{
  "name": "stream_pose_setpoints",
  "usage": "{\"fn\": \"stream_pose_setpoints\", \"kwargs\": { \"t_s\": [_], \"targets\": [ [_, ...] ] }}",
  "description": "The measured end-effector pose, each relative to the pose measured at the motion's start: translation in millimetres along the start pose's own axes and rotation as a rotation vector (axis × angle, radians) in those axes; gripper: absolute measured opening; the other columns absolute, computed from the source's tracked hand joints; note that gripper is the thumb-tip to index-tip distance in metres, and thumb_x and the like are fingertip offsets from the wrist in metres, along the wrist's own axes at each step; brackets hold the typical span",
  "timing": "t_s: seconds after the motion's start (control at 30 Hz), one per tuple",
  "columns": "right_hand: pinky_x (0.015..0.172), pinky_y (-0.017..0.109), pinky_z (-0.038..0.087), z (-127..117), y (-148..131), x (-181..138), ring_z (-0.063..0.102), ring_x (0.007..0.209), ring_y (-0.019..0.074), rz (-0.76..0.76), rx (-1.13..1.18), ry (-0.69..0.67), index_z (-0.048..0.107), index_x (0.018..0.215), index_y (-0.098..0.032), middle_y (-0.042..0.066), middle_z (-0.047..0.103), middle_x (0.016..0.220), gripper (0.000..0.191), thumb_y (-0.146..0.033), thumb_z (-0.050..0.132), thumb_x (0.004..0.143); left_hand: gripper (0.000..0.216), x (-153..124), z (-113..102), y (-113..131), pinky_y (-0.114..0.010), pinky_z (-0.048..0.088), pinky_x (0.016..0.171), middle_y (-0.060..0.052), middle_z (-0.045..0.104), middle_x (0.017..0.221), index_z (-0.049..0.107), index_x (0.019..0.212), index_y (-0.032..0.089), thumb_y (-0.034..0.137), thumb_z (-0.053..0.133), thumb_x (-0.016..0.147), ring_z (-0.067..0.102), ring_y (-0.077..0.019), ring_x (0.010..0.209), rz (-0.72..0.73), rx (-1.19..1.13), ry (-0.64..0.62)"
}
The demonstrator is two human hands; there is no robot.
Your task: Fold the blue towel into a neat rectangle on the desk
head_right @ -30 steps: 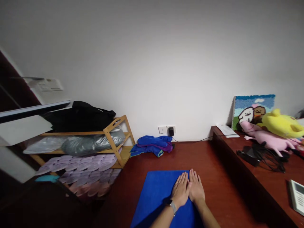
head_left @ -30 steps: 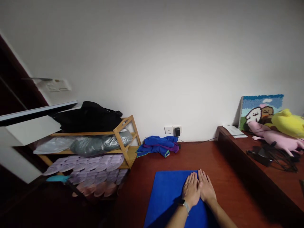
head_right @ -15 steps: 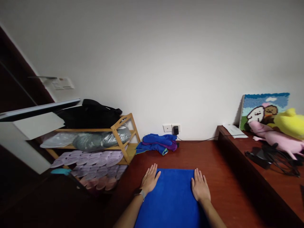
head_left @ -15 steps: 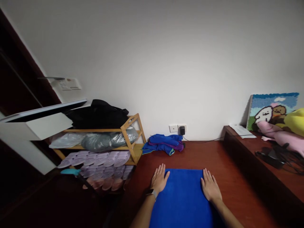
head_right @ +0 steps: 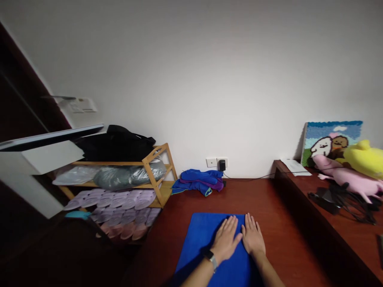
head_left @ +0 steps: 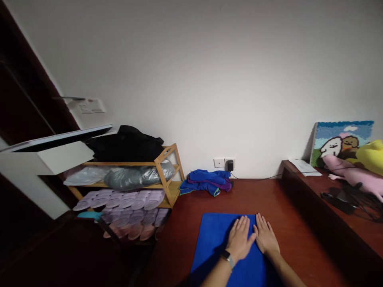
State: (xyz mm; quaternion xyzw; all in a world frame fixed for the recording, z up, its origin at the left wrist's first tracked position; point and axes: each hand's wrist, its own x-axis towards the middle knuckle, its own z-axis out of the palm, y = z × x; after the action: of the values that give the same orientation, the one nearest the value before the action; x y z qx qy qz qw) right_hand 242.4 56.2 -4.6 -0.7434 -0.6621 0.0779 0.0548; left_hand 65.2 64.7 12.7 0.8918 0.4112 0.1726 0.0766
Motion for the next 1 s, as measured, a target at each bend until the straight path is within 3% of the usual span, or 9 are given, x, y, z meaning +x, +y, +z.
{"fn": "stream_pose_setpoints", "kwargs": {
  "t_s": [0.07,0.17,0.37,0.43,0.53,0.7,0.8,0.9,1.0],
  "targets": [
    [0.127,0.042,0.012,2.7,1.8,0.6,0.013,0.157,0.0217,-0.018,-0.021,-0.003,0.021,0.161,-0.007,0.006,0.015,0.169,0.071,-0.04,0.014,0.098,0.064,3.3,16.0,9.8,-0.048,0.022,0.128,-0.006,0.027,0.168,0.01,0.164,0.022,0.05,0.014,0.106,0.023,-0.0247,0.155,-0.018,-0.021,-0.022],
    [0.127,0.041,0.013,6.7,2.7,2.7,0.013,0.157,0.0217,0.003,-0.016,0.004,0.018,0.161,-0.006,0.006,0.016,0.169,0.073,-0.044,0.011,0.099,0.064,-3.0,17.1,-12.9,-0.05,0.021,0.127,-0.007,0.027,0.168,0.011,0.164,0.022,0.05,0.013,0.106,0.021,-0.0246,0.156,-0.113,-0.005,-0.025],
    [0.128,0.041,0.011,7.7,0.9,3.2,0.013,0.157,0.0205,0.031,0.009,0.015,0.016,0.161,-0.008,0.005,0.017,0.169,0.074,-0.047,0.007,0.1,0.071,-42.8,-36.7,-110.3,-0.049,0.021,0.127,-0.008,0.027,0.167,0.02,0.163,0.019,0.06,0.015,0.105,0.022,-0.0256,0.155,-0.384,0.153,-0.04],
    [0.128,0.041,0.01,7.3,0.9,2.7,0.013,0.157,0.0202,0.035,0.01,0.012,0.016,0.161,-0.008,0.005,0.017,0.169,0.074,-0.047,0.008,0.1,0.072,-53.0,-49.6,-131.2,-0.048,0.023,0.126,-0.008,0.028,0.167,0.022,0.163,0.019,0.061,0.015,0.104,0.023,-0.0254,0.155,-0.444,0.191,-0.03],
    [0.128,0.04,0.009,6.3,0.7,2.4,0.012,0.157,0.0199,0.038,0.015,0.014,0.015,0.162,-0.008,0.005,0.016,0.17,0.073,-0.047,0.008,0.1,0.074,-59.7,-56.1,-143.7,-0.048,0.024,0.126,-0.008,0.027,0.167,0.024,0.162,0.017,0.062,0.014,0.104,0.023,-0.0248,0.155,-0.463,0.204,-0.026],
    [0.128,0.04,0.01,3.8,-0.8,2.9,0.012,0.157,0.0194,0.045,0.019,0.004,0.016,0.162,-0.009,0.005,0.016,0.17,0.072,-0.046,0.01,0.1,0.075,-57.6,-60.6,-140.1,-0.048,0.022,0.127,-0.009,0.03,0.166,0.031,0.16,0.015,0.063,0.017,0.104,0.025,-0.0254,0.154,-0.467,0.213,-0.018],
    [0.127,0.039,0.01,3.0,-1.5,3.4,0.012,0.157,0.0194,0.041,0.032,0.008,0.016,0.162,-0.009,0.005,0.017,0.17,0.072,-0.046,0.011,0.1,0.072,-52.1,-64.0,-122.1,-0.047,0.021,0.128,-0.011,0.03,0.166,0.032,0.159,0.012,0.059,0.017,0.106,0.025,-0.0249,0.155,-0.425,0.23,0.074],
    [0.128,0.04,0.009,2.4,-1.7,3.4,0.012,0.157,0.0198,0.042,0.047,0.007,0.015,0.162,-0.008,0.006,0.016,0.17,0.072,-0.045,0.011,0.101,0.066,-40.6,-55.6,-79.5,-0.045,0.025,0.127,-0.009,0.031,0.166,0.031,0.159,0.015,0.054,0.018,0.107,0.026,-0.0227,0.154,-0.263,0.173,0.11],
    [0.127,0.04,0.009,1.6,-1.0,2.6,0.012,0.157,0.0205,0.037,0.037,0.001,0.014,0.161,-0.006,0.008,0.016,0.17,0.071,-0.043,0.011,0.1,0.062,-25.3,-32.1,-24.5,-0.041,0.027,0.127,-0.004,0.033,0.166,0.029,0.16,0.022,0.054,0.02,0.108,0.027,-0.0191,0.154,-0.081,0.065,0.026]
  ]
}}
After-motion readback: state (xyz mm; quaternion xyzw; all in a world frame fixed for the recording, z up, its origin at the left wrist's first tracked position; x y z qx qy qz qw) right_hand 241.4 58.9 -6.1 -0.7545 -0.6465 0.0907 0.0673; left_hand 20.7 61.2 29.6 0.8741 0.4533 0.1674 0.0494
